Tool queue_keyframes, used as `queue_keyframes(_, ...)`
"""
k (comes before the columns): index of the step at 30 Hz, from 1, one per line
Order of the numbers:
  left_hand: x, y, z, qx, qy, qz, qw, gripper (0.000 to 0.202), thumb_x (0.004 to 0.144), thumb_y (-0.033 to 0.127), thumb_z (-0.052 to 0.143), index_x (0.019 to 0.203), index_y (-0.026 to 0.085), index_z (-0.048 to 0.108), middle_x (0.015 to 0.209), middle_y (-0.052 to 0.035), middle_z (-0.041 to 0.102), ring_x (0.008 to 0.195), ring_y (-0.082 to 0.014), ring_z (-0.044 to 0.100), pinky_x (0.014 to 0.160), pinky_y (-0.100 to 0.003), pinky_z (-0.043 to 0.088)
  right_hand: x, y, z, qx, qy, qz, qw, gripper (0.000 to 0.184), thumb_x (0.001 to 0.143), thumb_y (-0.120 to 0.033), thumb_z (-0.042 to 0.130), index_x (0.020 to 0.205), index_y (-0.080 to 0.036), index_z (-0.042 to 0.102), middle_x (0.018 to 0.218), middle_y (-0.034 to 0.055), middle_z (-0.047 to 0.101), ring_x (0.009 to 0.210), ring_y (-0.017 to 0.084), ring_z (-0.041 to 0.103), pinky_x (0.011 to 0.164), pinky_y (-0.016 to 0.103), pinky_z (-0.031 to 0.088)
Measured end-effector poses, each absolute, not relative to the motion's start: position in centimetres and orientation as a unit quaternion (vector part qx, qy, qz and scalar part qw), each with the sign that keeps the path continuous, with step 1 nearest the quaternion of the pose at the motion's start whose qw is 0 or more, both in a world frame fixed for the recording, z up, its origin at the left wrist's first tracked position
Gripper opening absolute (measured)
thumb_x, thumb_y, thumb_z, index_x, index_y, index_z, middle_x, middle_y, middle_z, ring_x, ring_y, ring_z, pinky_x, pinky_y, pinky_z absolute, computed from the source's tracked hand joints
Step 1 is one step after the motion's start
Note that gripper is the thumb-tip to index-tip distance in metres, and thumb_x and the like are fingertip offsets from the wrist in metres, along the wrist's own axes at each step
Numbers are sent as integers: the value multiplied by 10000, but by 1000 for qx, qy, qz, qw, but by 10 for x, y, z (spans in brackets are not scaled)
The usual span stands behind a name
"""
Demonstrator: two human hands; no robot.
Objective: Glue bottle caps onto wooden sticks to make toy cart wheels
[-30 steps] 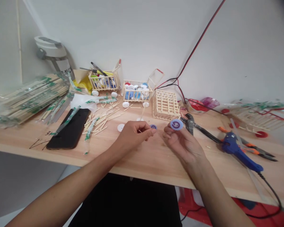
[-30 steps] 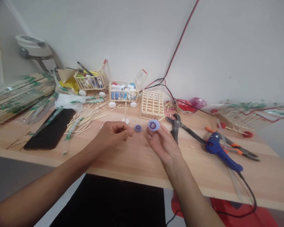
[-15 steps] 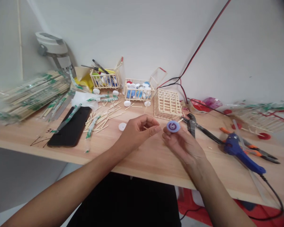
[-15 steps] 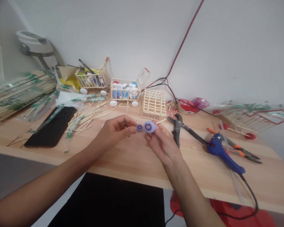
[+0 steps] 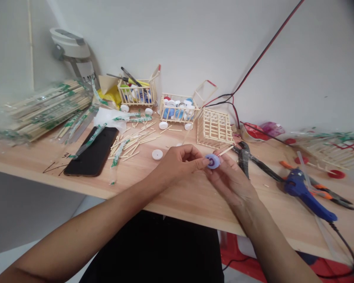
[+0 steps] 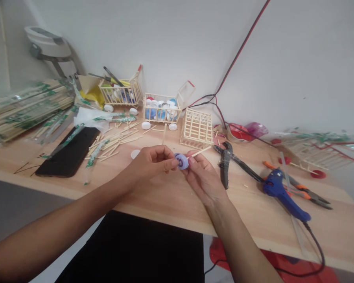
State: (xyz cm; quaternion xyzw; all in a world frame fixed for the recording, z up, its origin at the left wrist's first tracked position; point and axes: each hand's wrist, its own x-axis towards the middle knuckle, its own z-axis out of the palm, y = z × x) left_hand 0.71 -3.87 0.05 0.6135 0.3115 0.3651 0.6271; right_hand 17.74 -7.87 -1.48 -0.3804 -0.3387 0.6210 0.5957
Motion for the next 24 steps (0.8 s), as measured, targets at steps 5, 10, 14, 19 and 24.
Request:
queue_keyframes(5,7,-39,2,615,307,362,629,218,773,338,685,780,133,614,737,-15,641,645,-92,543,623,-237,424,177,-79,-14,-392,-341,613,595,200,705,-297,803,835,-254,658,796,-38,660,720,96,592,698,219,511)
queue_keyframes(10,8,-40,4,614,279,364,642,234,817,354,642,778,127,603,718,-10,628,640,-87,539,615,-230,428,178,-79,-17,-396,-340,610,597,169,730,-297,783,847,-258,667,795,-36,657,730,102,593,667,222,514)
queue_keyframes(14,6,-40,6,606,271,375,647,247,845,363,618,774,127,594,732,-17,634,664,-90,549,637,-230,443,180,-78,-19,-388,-333,611,604,165,728,-278,786,846,-244,676,806,-32,661,751,93,595,689,209,515)
queue_keyframes(19,1,-41,8,583,297,411,635,391,924,452,478,739,127,593,722,-35,619,706,-113,582,676,-252,468,180,-78,-18,-406,-323,595,614,201,698,-290,808,834,-253,665,803,-42,649,739,90,589,656,207,502)
queue_keyframes(24,4,-44,4,617,319,425,580,356,753,402,730,979,160,602,833,-26,671,772,-131,618,706,-257,472,178,-78,-18,-404,-356,565,626,210,693,-331,813,823,-249,671,817,-32,652,763,94,592,730,225,489)
